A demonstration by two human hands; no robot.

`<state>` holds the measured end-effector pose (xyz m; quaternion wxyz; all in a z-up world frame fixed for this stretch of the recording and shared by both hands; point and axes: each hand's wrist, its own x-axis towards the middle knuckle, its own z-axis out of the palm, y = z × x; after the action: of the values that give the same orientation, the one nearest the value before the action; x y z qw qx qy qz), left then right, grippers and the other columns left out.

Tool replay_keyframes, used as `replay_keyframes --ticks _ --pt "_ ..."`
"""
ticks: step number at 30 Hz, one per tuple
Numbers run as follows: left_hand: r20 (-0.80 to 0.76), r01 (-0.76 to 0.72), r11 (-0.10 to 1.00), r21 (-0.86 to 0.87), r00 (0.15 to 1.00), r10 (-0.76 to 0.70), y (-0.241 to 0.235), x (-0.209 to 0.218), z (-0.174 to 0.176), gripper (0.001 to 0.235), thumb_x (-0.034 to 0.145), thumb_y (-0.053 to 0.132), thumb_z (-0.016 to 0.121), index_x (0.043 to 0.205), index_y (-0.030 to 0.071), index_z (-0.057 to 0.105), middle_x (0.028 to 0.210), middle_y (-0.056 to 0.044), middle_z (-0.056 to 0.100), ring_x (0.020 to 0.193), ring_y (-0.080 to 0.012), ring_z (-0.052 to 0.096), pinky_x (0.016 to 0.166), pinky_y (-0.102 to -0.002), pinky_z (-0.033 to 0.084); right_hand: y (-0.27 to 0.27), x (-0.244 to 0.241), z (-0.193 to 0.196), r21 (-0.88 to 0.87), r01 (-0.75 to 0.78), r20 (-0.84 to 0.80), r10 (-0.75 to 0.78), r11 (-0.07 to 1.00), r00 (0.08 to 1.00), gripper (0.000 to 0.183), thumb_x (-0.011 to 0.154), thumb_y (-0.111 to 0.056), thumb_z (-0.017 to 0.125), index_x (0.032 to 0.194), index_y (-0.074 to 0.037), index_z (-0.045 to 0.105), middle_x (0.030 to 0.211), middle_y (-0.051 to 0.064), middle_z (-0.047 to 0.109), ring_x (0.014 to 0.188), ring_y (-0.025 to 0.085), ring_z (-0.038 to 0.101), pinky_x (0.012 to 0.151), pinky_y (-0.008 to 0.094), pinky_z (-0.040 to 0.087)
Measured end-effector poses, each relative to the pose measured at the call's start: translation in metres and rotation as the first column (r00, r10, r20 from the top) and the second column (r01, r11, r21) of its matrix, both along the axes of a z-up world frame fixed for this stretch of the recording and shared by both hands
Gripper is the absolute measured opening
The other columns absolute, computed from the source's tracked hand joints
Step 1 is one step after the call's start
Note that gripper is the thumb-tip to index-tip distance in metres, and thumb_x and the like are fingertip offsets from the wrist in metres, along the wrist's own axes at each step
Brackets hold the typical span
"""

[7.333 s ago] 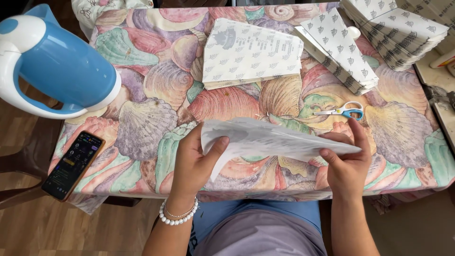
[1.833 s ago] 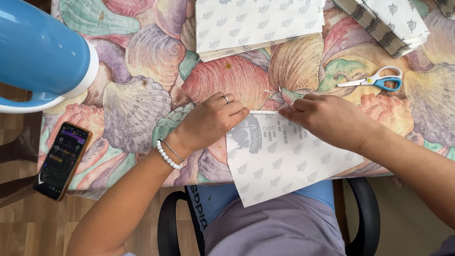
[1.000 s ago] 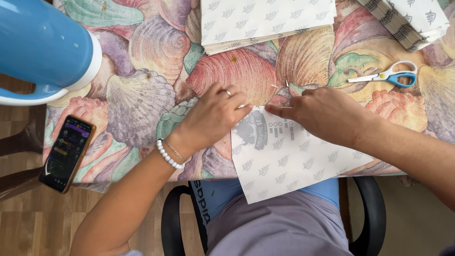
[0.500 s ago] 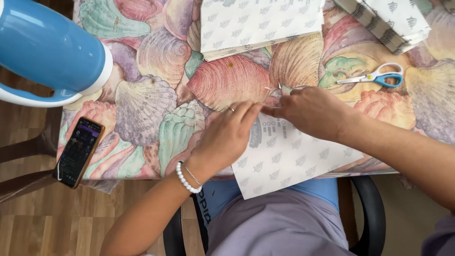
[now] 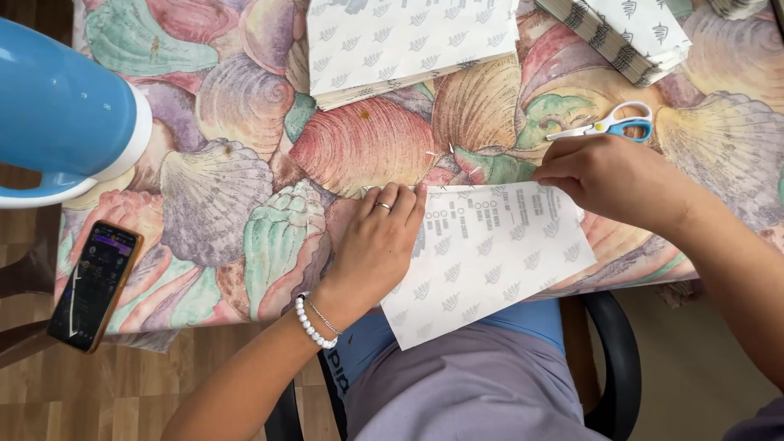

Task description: Folding printed paper sheets into a triangular sleeve shape

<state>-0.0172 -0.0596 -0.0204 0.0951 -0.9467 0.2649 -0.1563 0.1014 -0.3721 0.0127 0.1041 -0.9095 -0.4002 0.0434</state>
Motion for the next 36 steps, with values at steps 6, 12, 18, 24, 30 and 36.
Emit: replay_keyframes --ticks 6,12,18,24,30,36 --pt "-0.061 -0.006 0.997 -0.083 0.998 0.001 0.0 0.003 -0.003 0.05 0.092 0.008 0.045 0.141 0.001 0.054 0.13 -0.017 0.058 0.119 -0.0295 0.055 0.103 -0.039 0.046 -0.007 -0.001 -0.002 -0.053 -0.025 0.013 0.026 0.998 1.0 0.02 0.099 -0.011 0.063 0.099 -0.021 0.08 0.079 -0.005 0.07 0.071 0.019 0.066 0.043 0.039 0.044" --pt "-0.021 -0.001 1.0 0.006 1.0 0.001 0.0 0.002 -0.002 0.053 0.093 0.01 0.043 0.144 0.002 0.052 0.132 -0.012 0.058 0.118 -0.0251 0.055 0.103 -0.036 0.045 -0.014 -0.011 -0.01 -0.256 -0.119 0.179 0.168 0.959 0.97 0.019 0.098 -0.012 0.061 0.111 -0.02 0.071 0.083 -0.003 0.066 0.076 0.021 0.069 0.056 0.039 0.058" --pt "-0.037 -0.044 0.999 -0.003 0.998 0.044 -0.004 0.0 0.011 0.068 0.091 0.012 0.053 0.158 0.013 0.041 0.121 -0.007 0.058 0.107 -0.0233 0.057 0.09 -0.034 0.049 -0.012 -0.022 -0.024 -0.337 -0.203 0.249 0.295 0.919 0.923 0.025 0.082 0.009 0.066 0.095 -0.012 0.064 0.092 0.002 0.061 0.075 0.023 0.061 0.067 0.039 0.057" --pt "-0.077 -0.042 0.999 -0.012 0.996 0.041 -0.003 0.001 0.007 0.064 0.089 0.015 0.055 0.153 0.014 0.048 0.116 -0.006 0.056 0.11 -0.0249 0.053 0.094 -0.036 0.048 -0.001 -0.031 -0.024 -0.427 -0.127 0.363 0.298 0.895 0.883 0.023 0.089 -0.001 0.064 0.073 -0.016 0.059 0.08 0.0 0.057 0.071 0.021 0.058 0.062 0.039 0.057" --pt "-0.068 -0.041 0.996 -0.074 0.997 0.036 -0.004 -0.001 0.007 0.055 0.092 0.016 0.053 0.147 0.013 0.053 0.131 -0.009 0.055 0.12 -0.0288 0.049 0.095 -0.04 0.047 -0.002 -0.031 -0.031 -0.406 -0.139 0.399 0.312 0.903 0.862 0.028 0.089 0.002 0.063 0.068 -0.016 0.058 0.079 0.001 0.055 0.069 0.021 0.056 0.063 0.038 0.053" --pt "-0.086 0.025 0.999 -0.044 0.996 -0.029 -0.008 0.008 0.018 0.055 0.09 0.016 0.057 0.145 0.013 0.054 0.117 -0.002 0.06 0.101 -0.0233 0.056 0.078 -0.039 0.048 0.012 -0.04 -0.001 -0.554 -0.066 0.354 0.307 0.83 0.883 0.086 0.084 -0.001 0.064 0.163 -0.02 0.035 0.082 -0.006 0.066 0.061 0.011 0.065 0.054 0.028 0.06"
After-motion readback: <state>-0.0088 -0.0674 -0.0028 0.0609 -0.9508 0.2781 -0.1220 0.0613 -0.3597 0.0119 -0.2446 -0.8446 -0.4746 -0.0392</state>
